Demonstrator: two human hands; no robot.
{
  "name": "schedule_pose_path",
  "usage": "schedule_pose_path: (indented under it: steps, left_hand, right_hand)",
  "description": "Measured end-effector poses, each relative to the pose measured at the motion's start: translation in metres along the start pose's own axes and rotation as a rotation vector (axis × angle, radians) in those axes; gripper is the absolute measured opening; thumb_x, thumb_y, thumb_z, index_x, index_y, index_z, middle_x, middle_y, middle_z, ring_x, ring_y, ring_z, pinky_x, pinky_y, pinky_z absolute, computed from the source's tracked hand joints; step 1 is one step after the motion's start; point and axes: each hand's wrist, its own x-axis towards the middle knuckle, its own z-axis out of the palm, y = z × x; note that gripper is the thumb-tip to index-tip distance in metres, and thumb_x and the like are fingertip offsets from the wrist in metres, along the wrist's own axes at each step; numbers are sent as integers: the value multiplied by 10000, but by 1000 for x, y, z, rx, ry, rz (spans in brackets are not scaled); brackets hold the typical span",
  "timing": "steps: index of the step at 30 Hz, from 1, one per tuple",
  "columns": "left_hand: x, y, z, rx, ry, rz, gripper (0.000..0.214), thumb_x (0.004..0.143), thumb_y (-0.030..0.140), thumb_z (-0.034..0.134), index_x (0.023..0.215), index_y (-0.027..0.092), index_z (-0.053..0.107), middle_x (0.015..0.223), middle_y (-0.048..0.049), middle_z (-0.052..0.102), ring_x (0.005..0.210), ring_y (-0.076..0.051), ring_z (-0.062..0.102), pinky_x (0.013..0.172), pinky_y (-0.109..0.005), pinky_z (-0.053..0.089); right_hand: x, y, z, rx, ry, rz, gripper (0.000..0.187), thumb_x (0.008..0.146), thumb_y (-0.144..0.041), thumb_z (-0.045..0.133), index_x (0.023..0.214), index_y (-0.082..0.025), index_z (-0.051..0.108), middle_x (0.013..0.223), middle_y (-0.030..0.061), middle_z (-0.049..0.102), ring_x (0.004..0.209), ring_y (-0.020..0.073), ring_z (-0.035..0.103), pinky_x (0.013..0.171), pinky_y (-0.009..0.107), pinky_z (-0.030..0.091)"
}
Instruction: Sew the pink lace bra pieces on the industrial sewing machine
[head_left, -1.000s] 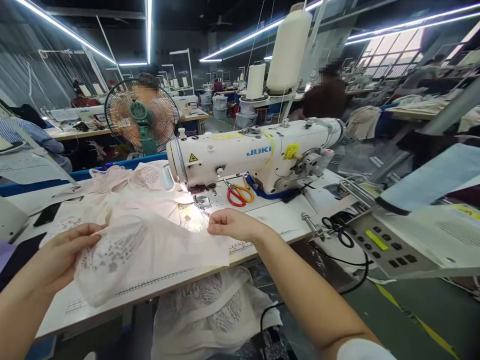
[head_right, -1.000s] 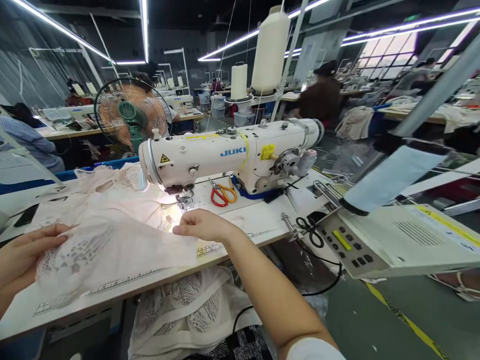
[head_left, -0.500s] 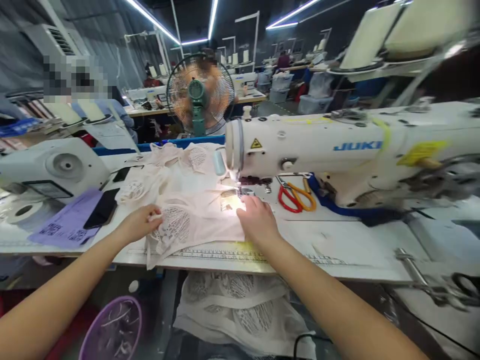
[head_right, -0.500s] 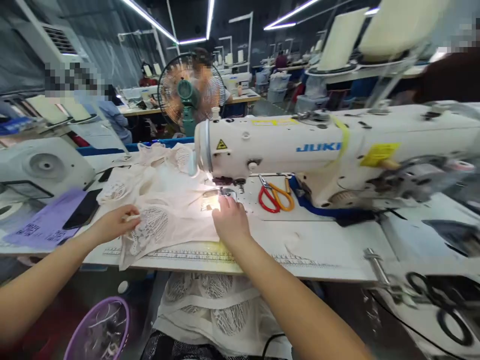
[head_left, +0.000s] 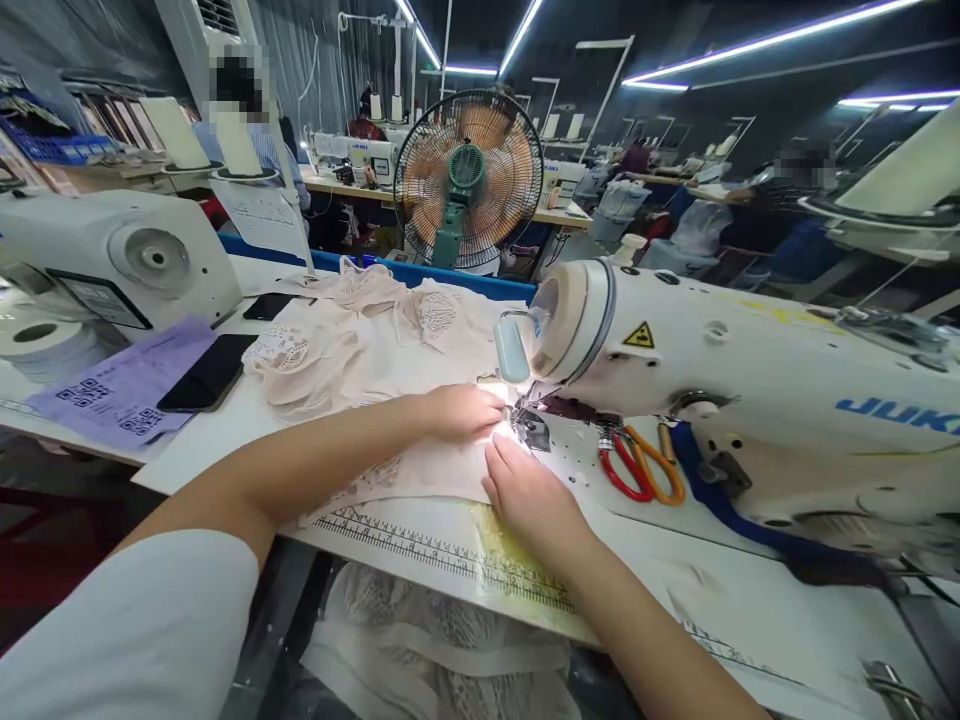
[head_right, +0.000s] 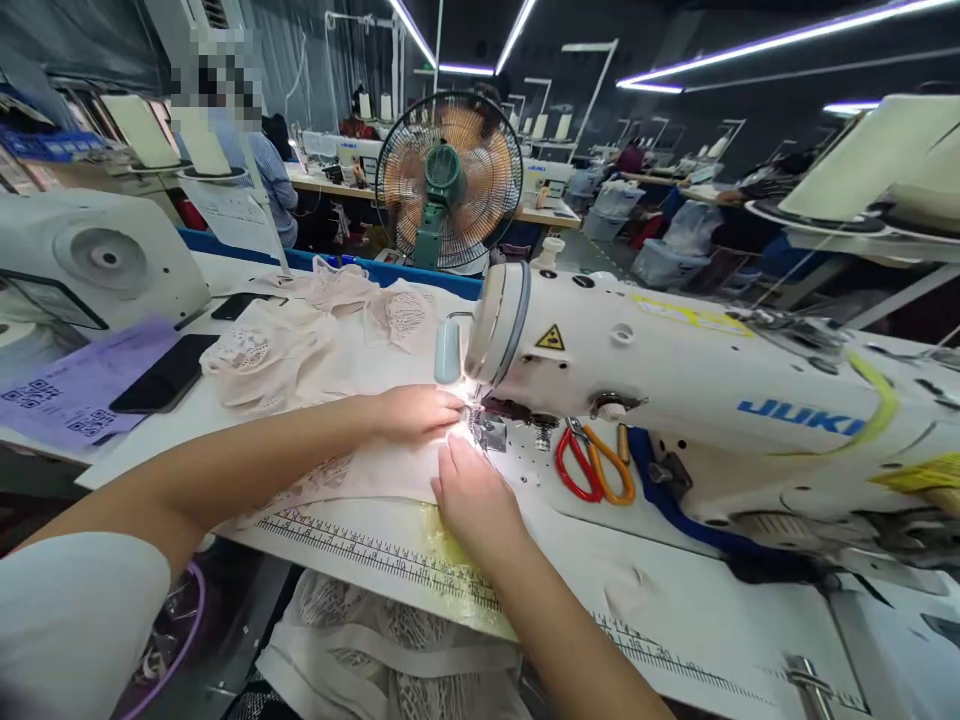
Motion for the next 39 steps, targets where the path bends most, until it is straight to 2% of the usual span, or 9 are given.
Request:
schedule_pose_path:
  steps: [2,5,9,11,16,20,28,33,39]
  left_hand:
    - [10,-18,3,-33,18,-58,188,854,211,471,911,176,646,954,-47,657,829,-163,595,713,-249,444]
    - [9,-20,0,-53,51,-61,252,891,209,397,924,170,644,924,-54,659,829,-171,599,721,-269,452]
    - [-11,-1,8,-154,4,198,244,885,222,441,1069,167,592,1019,-73,653,924,-178,593,774,-278,463]
    - [-22,5,19,-151,22,237,319,890,258,460,1171,125,526,1153,-116,607,1041,-200,561,848,-299,456]
    - [-31,9,37,-50,64,170,320,895,316,460,1147,137,540,1309,-120,507,1145,-237,504,907,-346,432]
    - [-23,16,35,-2,75,75,284,874,319,499,1086,144,570,1219,-125,560,1068,-235,541,831,-332,447]
    - [-8,23,36,100,57,-52,300,878,353,468,968,104,609,1042,-120,609,935,-242,563,755,-348,453]
    - [3,21,32,119,11,-76,336,894,357,427,935,92,631,984,-127,613,927,-253,559,751,-348,452]
    - [0,17,22,83,-17,-37,308,892,335,428,937,94,614,984,-131,580,838,-225,563,678,-323,447]
  right_hand:
    - [3,5,1,-23,10,-26,343,894,-221,433,1191,-90,540,1270,153,537,1167,240,491,946,327,411]
    - [7,8,1,-34,29,-54,318,874,-213,466,1151,-94,564,1225,162,561,1098,241,536,872,314,450]
    - [7,8,1,-10,62,-73,238,864,-189,464,1036,-121,613,1039,131,636,987,231,581,822,320,465]
    - [-3,6,3,0,83,-78,225,878,-168,420,964,-134,625,979,120,646,947,227,589,820,336,466]
    - [-51,-5,10,68,339,-154,275,887,-169,400,1079,-94,582,1083,140,640,1021,247,564,852,382,459]
    - [-70,-7,10,133,371,-130,280,893,-218,424,1098,-86,561,1121,144,626,1065,253,547,861,400,461]
    - [-58,1,0,233,372,-9,191,898,-240,407,919,-158,578,1000,120,627,956,237,573,796,396,498]
    - [-49,7,5,176,314,-80,290,901,-295,404,1076,-125,560,1134,146,608,1073,262,546,865,417,493]
    - [-49,11,16,163,319,-82,321,905,-300,395,1097,-108,566,1170,157,599,1094,260,543,875,416,491]
